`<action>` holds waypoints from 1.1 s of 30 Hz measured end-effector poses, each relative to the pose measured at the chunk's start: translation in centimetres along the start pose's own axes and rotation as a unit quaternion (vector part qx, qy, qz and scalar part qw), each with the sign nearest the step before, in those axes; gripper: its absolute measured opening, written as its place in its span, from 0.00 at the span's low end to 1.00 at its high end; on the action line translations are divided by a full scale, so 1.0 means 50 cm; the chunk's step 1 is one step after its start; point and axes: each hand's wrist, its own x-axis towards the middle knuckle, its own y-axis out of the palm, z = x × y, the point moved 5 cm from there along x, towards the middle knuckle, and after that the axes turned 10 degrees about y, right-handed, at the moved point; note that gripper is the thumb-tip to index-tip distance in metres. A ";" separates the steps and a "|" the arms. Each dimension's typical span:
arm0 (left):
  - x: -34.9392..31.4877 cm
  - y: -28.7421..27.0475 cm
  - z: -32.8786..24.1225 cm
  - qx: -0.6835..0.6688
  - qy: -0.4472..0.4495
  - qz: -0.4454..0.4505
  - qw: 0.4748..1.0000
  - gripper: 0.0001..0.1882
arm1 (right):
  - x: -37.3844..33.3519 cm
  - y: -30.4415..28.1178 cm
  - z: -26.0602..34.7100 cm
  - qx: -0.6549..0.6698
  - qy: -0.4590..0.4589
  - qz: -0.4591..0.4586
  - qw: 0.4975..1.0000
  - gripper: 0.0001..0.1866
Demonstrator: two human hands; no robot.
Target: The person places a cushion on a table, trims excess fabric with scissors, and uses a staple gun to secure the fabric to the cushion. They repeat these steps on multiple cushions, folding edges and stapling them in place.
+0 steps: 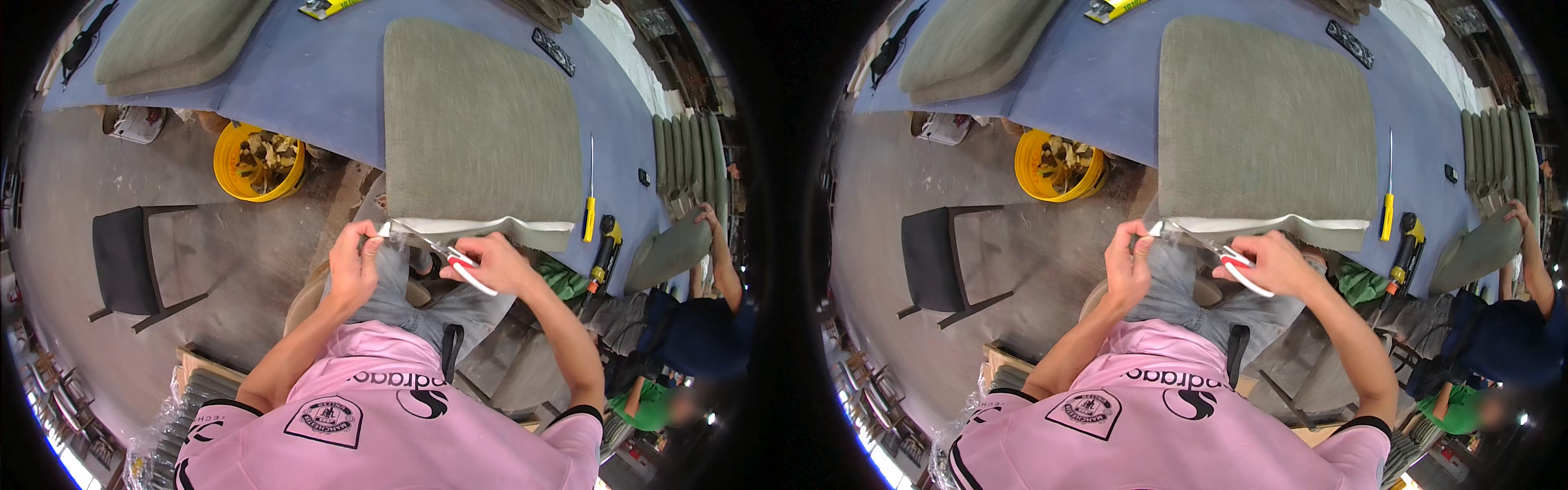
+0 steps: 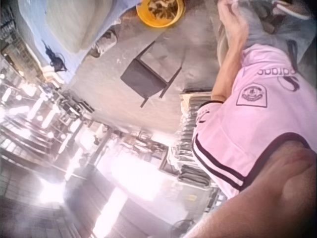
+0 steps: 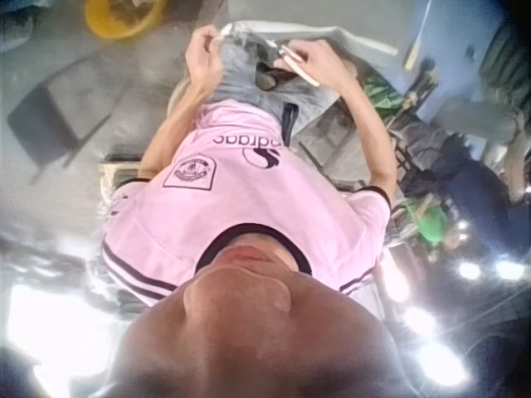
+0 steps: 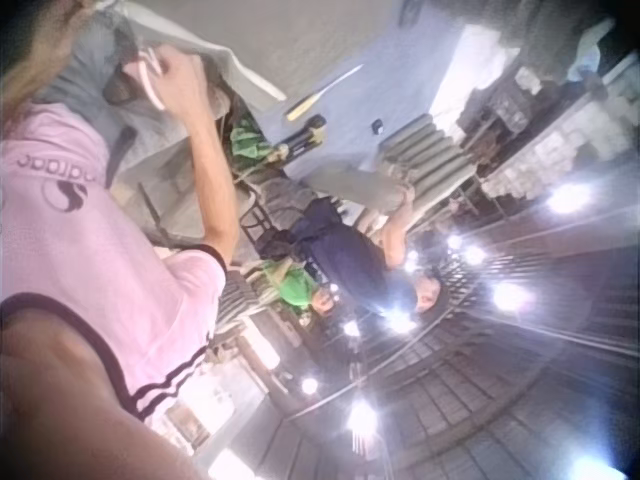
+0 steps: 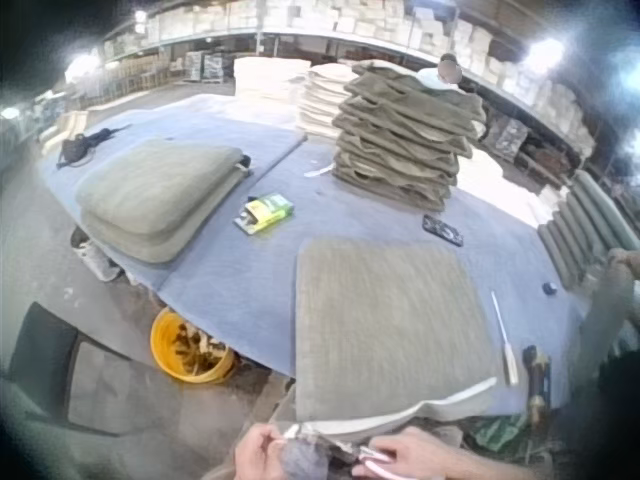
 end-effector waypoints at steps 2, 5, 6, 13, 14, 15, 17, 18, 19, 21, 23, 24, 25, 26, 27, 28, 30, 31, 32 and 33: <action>-0.006 -0.013 0.003 -0.007 0.039 -0.023 0.999 0.06 | -0.025 0.033 -0.005 0.067 0.009 0.013 0.998 0.21; -0.003 -0.037 -0.016 -0.001 0.134 -0.049 0.990 0.07 | -0.077 0.090 -0.056 0.223 0.047 0.070 0.971 0.19; 0.006 -0.037 -0.023 -0.059 0.098 -0.053 0.992 0.06 | -0.097 0.115 -0.081 0.296 0.073 0.101 0.947 0.15; 0.015 -0.023 0.032 -0.044 -0.091 0.014 0.995 0.06 | -0.156 0.262 -0.085 0.509 0.075 0.053 0.856 0.12; 0.021 -0.014 0.026 -0.018 -0.070 0.031 0.997 0.06 | -0.157 0.277 -0.081 0.530 0.068 0.054 0.844 0.11; 0.025 0.000 0.018 0.009 -0.049 0.049 0.998 0.07 | -0.159 0.289 -0.078 0.537 0.073 0.052 0.839 0.11; 0.043 0.017 -0.009 0.078 0.004 0.082 0.994 0.13 | -0.161 0.309 -0.076 0.558 0.059 0.045 0.826 0.11; 0.040 0.014 -0.005 0.086 -0.016 0.091 0.992 0.13 | -0.162 0.318 -0.076 0.568 0.052 0.043 0.820 0.11; 0.036 0.013 0.001 0.092 -0.036 0.098 0.990 0.13 | -0.165 0.324 -0.083 0.566 0.059 0.031 0.822 0.11; 0.022 -0.008 0.002 0.101 -0.033 0.113 0.988 0.12 | -0.172 0.334 -0.101 0.561 0.074 0.009 0.825 0.11; -0.015 -0.050 -0.016 0.103 0.016 0.128 0.986 0.11 | -0.193 0.330 -0.118 0.559 0.094 -0.015 0.823 0.10; -0.032 -0.056 -0.021 0.093 0.009 0.138 0.986 0.10 | -0.203 0.324 -0.125 0.558 0.104 -0.026 0.823 0.10; -0.055 -0.066 -0.024 0.087 -0.001 0.147 0.985 0.09 | -0.206 0.316 -0.131 0.566 0.090 -0.051 0.818 0.10; -0.077 -0.070 -0.025 0.077 -0.015 0.158 0.984 0.08 | -0.211 0.311 -0.139 0.574 0.095 -0.060 0.811 0.10; -0.093 -0.063 -0.018 0.103 -0.034 0.196 0.975 0.07 | -0.211 0.302 -0.149 0.582 0.100 -0.069 0.804 0.10; -0.095 -0.047 -0.023 0.139 0.013 0.245 0.959 0.06 | -0.205 0.290 -0.156 0.587 0.102 -0.080 0.799 0.10; -0.104 -0.010 -0.031 0.207 0.108 0.338 0.912 0.06 | -0.204 0.289 -0.167 0.600 0.089 -0.097 0.789 0.11; -0.113 0.006 -0.023 0.237 0.096 0.326 0.910 0.07 | -0.202 0.286 -0.172 0.600 0.087 -0.104 0.788 0.11; -0.116 0.019 -0.016 0.247 0.101 0.339 0.902 0.07 | -0.196 0.280 -0.175 0.601 0.081 -0.111 0.787 0.11; -0.119 0.028 -0.010 0.257 0.105 0.352 0.894 0.08 | -0.203 0.275 -0.177 0.574 0.089 -0.116 0.806 0.16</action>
